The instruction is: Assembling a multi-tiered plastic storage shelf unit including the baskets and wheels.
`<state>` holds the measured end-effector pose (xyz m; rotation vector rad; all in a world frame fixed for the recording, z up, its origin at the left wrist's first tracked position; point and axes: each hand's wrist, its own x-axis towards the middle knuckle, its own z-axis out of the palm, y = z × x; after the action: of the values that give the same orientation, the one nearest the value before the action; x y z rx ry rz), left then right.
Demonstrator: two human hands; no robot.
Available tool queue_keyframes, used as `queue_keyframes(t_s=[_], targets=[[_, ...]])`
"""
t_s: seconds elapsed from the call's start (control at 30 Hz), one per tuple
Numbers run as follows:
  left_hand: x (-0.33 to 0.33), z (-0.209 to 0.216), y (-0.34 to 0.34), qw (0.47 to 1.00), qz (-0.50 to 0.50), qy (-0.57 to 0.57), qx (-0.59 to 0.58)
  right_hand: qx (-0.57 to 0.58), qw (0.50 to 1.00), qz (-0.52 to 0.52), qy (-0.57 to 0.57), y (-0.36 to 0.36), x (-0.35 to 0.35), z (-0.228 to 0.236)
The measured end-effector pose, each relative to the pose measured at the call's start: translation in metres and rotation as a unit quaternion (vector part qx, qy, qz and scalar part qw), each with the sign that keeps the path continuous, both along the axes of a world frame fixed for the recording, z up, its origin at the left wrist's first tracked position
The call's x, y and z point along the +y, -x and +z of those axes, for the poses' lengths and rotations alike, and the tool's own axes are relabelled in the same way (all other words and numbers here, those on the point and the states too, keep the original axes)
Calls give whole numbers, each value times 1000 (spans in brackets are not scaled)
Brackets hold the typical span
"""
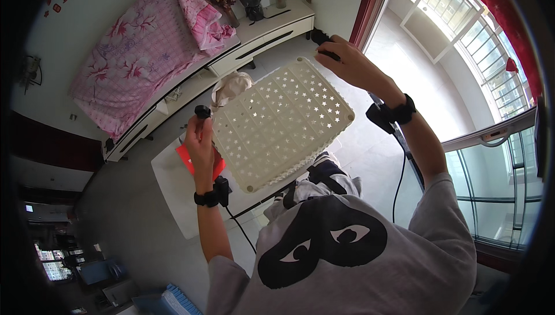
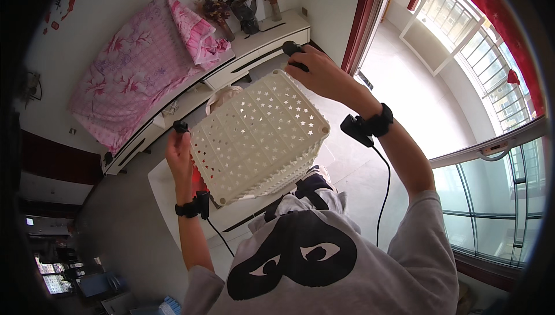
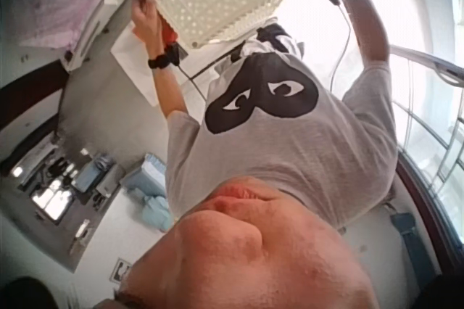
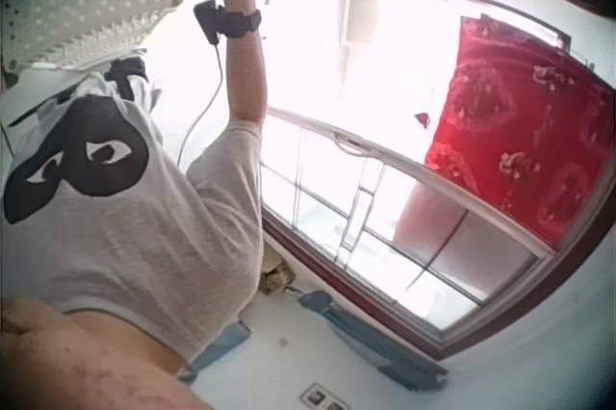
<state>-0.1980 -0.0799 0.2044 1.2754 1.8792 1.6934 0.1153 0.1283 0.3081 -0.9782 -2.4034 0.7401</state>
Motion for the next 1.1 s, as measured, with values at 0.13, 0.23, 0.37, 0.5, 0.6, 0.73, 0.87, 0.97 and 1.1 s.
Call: queue_keyframes(t_s=[0.13,0.23,0.37,0.5,0.6,0.73,0.87,0.97,1.1], targets=[[-5,-13,12,997,-33,-36,-64,-105,987,77,-91,23,44,-8],[-8,-16,17,993,-51,-21,-102,-154,965,132,-164,32,62,-20],[-8,-18,20,988,-71,-25,-132,-220,950,159,-156,43,68,-18],[-10,-26,20,985,-72,-58,-148,-230,939,185,-178,48,67,-9],[-11,-19,14,982,-73,-49,-165,-253,921,216,-203,54,62,-5],[-15,-21,12,983,-67,-54,-160,-247,902,227,-271,55,57,-10],[-15,-22,10,982,-66,-62,-168,-270,869,224,-349,60,56,-10],[-15,-16,5,982,-58,-55,-171,-276,838,245,-401,63,53,-8],[-16,-13,-2,988,-35,-45,-141,-361,850,221,-314,79,46,11]])
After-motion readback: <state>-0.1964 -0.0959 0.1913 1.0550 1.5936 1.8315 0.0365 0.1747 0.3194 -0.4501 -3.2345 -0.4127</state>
